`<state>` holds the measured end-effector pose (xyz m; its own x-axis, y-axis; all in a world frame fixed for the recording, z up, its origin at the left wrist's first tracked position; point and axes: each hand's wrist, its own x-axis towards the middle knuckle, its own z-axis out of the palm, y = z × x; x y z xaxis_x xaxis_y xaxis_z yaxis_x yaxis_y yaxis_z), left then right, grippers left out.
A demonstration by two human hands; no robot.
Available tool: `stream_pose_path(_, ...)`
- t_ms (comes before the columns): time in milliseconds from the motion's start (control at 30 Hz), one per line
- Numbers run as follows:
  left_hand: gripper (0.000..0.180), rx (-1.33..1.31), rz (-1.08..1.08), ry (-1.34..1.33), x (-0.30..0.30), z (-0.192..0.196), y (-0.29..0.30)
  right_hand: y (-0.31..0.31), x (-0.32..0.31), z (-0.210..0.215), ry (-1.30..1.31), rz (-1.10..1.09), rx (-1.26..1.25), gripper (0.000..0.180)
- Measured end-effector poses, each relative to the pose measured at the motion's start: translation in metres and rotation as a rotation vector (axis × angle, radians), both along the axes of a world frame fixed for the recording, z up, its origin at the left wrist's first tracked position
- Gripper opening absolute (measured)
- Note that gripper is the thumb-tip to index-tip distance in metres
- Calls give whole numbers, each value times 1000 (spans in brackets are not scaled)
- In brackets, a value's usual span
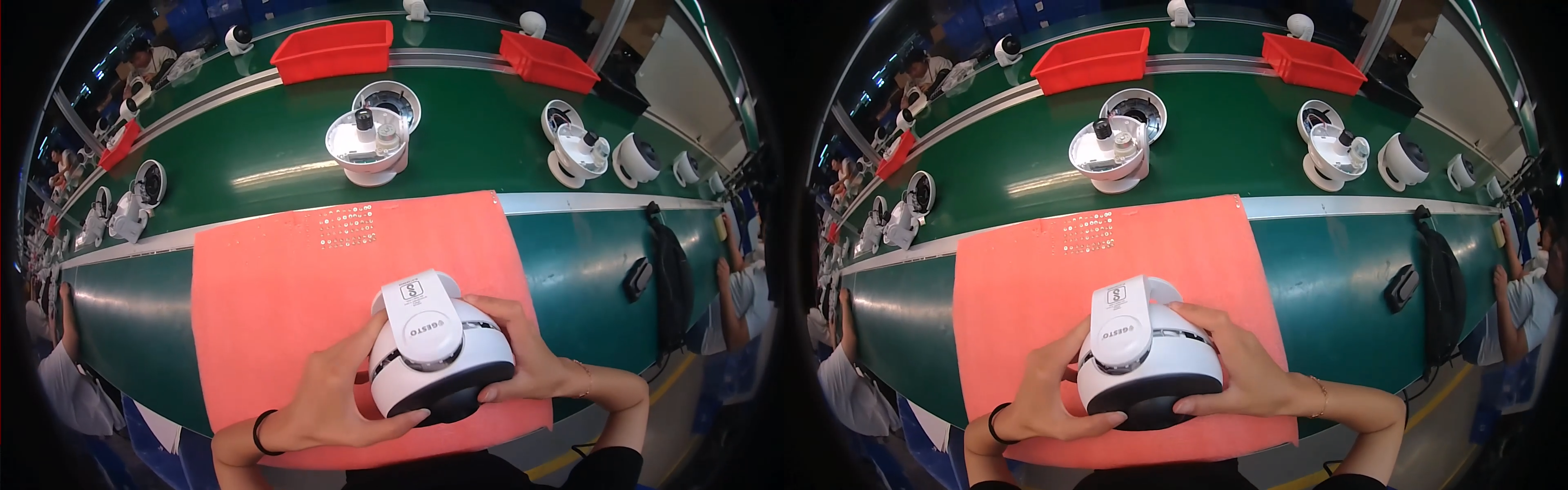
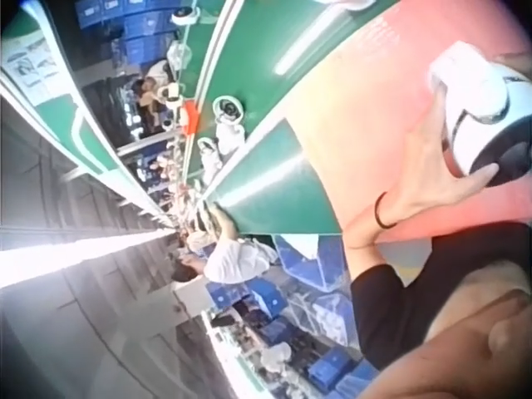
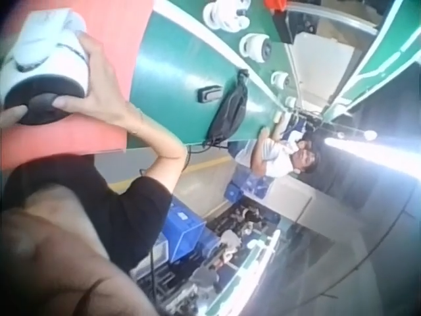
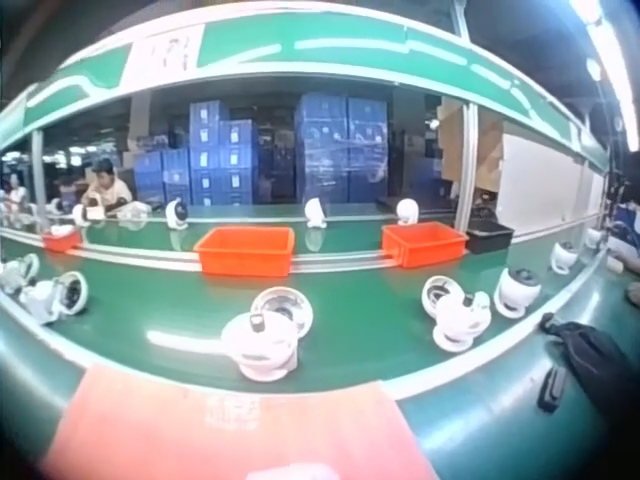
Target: The worker is assembling and inspecting white spherical security cameras on a production line conveyor belt.
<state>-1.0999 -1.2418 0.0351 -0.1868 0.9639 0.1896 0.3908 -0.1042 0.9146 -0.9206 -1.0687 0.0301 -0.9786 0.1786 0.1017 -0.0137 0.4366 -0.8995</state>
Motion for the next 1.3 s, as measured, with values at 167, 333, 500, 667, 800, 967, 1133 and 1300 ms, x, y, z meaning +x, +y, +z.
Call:
stream_pose_path(167, 77, -188, -37, -278, -7, -3, 1, -12, -8, 14, -83, -133, 123, 68)
stream_pose_path(333, 65, -359, -136, -479, -20, -16, 4, -15, -19, 26, -310, -143, 31, 51)
stream_pose_path(500, 62, -475, -157, -514, -34, -16, 11, -9, -33, 31, -455, -144, 381, 38)
stream_pose_path(667, 54, -455, -112, -155, -51, -3, 9, -18, -45, 37, -424, -204, 813, 42)
stream_pose_path(800, 51, -480, -29, 345, -58, 16, 0, -24, -52, 36, -374, -216, 858, 42)
stream_pose_path(967, 50, -425, -23, 315, -63, 13, -11, -30, -56, 31, -386, -234, 780, 43)
stream_pose_path(1133, 43, -378, 34, 264, -70, 8, -18, -33, -64, 25, -354, -242, 551, 34)
stream_pose_path(1300, 27, -458, 65, 243, -84, 3, -31, 46, -78, -13, -130, -520, -146, 37)
